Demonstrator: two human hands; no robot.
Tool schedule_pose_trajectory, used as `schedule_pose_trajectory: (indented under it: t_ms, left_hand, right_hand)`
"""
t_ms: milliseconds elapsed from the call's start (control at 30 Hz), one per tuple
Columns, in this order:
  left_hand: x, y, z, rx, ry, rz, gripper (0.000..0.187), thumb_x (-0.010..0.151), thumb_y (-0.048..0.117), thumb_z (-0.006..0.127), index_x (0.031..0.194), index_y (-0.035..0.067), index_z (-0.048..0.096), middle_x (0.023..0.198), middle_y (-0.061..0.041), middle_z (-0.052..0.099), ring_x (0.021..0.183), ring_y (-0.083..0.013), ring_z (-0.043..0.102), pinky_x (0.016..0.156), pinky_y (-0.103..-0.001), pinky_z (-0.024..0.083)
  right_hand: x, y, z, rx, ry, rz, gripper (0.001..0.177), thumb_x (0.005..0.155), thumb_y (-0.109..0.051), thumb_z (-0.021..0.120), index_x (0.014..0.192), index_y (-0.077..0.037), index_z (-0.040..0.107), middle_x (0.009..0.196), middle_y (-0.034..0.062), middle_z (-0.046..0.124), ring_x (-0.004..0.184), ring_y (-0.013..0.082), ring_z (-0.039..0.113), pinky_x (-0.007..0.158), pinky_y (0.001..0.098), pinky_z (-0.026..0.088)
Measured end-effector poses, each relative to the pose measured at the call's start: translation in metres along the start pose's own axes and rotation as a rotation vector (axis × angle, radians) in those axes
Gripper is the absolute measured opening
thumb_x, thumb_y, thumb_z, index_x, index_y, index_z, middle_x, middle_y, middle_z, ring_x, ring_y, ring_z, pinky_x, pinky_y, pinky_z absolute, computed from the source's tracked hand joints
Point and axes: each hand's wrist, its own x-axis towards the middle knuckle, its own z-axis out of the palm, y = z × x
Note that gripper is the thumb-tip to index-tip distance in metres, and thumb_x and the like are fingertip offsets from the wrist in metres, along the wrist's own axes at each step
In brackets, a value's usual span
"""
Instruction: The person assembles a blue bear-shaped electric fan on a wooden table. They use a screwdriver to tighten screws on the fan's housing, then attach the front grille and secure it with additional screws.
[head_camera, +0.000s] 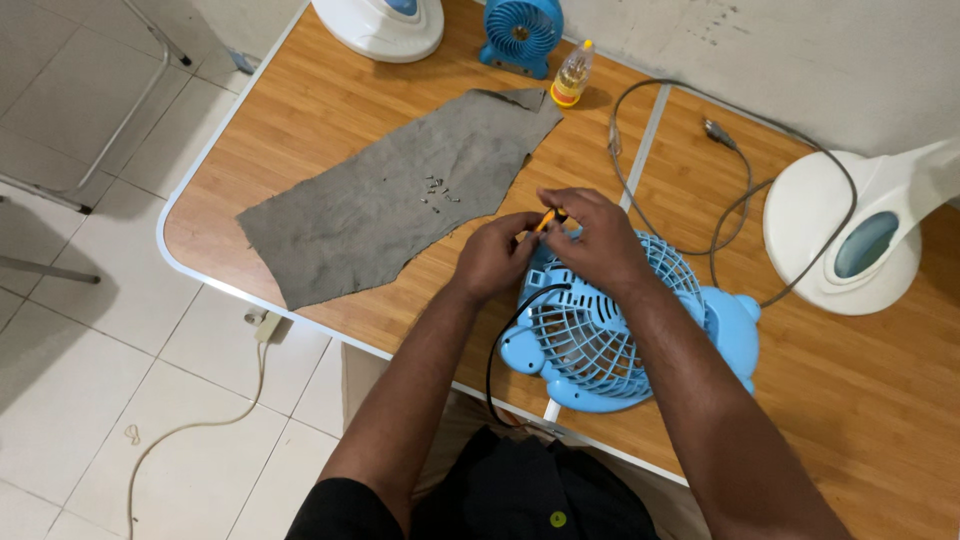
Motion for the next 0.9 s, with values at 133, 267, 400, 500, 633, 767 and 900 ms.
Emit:
schedule_pose_trajectory:
  t_ms: [133,267,400,500,633,767,900]
  left_hand:
    - [0.003,0.005,-0.002,0.079,-0.013,-0.056,0.031,0.093,0.025,0.072,0.121,0.01,0.069,0.108,-0.007,0.078,0.074,-0.0202,0.072,0.069,-0.035,0.057]
    - [0.001,0.006,-0.005,0.079,-0.046,-0.122,0.036,0.092,0.027,0.075,0.125,0.013,0.068,0.114,-0.004,0.078,0.08,-0.0181,0.072,0.073,-0.033,0.058]
    - [-0.01,-0.001,-0.01,0.032,0.016,-0.082,0.06,0.085,0.022,0.076,0.141,0.012,0.058,0.128,-0.009,0.069,0.077,-0.0208,0.069,0.072,-0.034,0.058]
    - [-0.019,-0.011,-0.009,0.035,0.052,-0.032,0.061,0.086,0.022,0.075,0.144,0.009,0.056,0.131,-0.012,0.066,0.082,-0.0215,0.07,0.074,-0.034,0.058]
    - [-0.019,-0.022,-0.005,0.051,0.065,0.038,0.056,0.091,0.024,0.072,0.142,0.007,0.058,0.13,-0.014,0.066,0.095,-0.0238,0.071,0.078,-0.034,0.059]
    - [-0.017,-0.029,-0.001,0.074,0.033,0.046,0.051,0.092,0.025,0.072,0.138,0.006,0.061,0.125,-0.014,0.068,0.097,-0.027,0.072,0.08,-0.036,0.059]
    - [-0.017,-0.032,0.004,0.077,0.052,0.094,0.046,0.092,0.025,0.072,0.133,0.005,0.066,0.123,-0.014,0.069,0.1,-0.0292,0.072,0.082,-0.037,0.059]
  right_hand:
    - [0.004,-0.009,0.002,-0.065,0.033,0.312,0.039,0.087,-0.024,0.08,0.116,-0.001,0.068,0.105,0.0149,0.069,0.096,0.0272,0.07,0.083,0.0387,0.056]
    - [0.003,-0.009,0.001,-0.04,-0.07,0.37,0.029,0.091,-0.022,0.075,0.114,-0.006,0.072,0.112,0.0117,0.071,0.102,0.0247,0.072,0.086,0.0373,0.058]
    - [0.001,-0.003,0.0,-0.008,-0.077,0.159,0.037,0.092,-0.014,0.068,0.128,-0.005,0.07,0.124,0.0149,0.069,0.113,0.0299,0.069,0.095,0.0393,0.055]
    - [0.001,-0.003,0.001,0.046,-0.112,0.178,0.047,0.094,-0.014,0.063,0.14,-0.007,0.064,0.127,0.014,0.069,0.117,0.0302,0.068,0.098,0.0384,0.054]
    - [0.005,-0.011,0.002,-0.132,-0.129,0.233,0.048,0.098,-0.026,0.071,0.143,-0.012,0.063,0.12,0.0141,0.069,0.11,0.0307,0.068,0.094,0.0398,0.054]
    - [0.004,-0.014,0.003,-0.142,-0.167,0.348,0.046,0.098,-0.026,0.068,0.144,-0.019,0.065,0.113,0.0128,0.067,0.103,0.0279,0.07,0.09,0.0388,0.055]
    - [0.003,-0.009,0.002,0.02,-0.062,0.186,0.046,0.098,-0.018,0.065,0.142,-0.009,0.058,0.123,0.0118,0.066,0.112,0.027,0.067,0.095,0.0386,0.053]
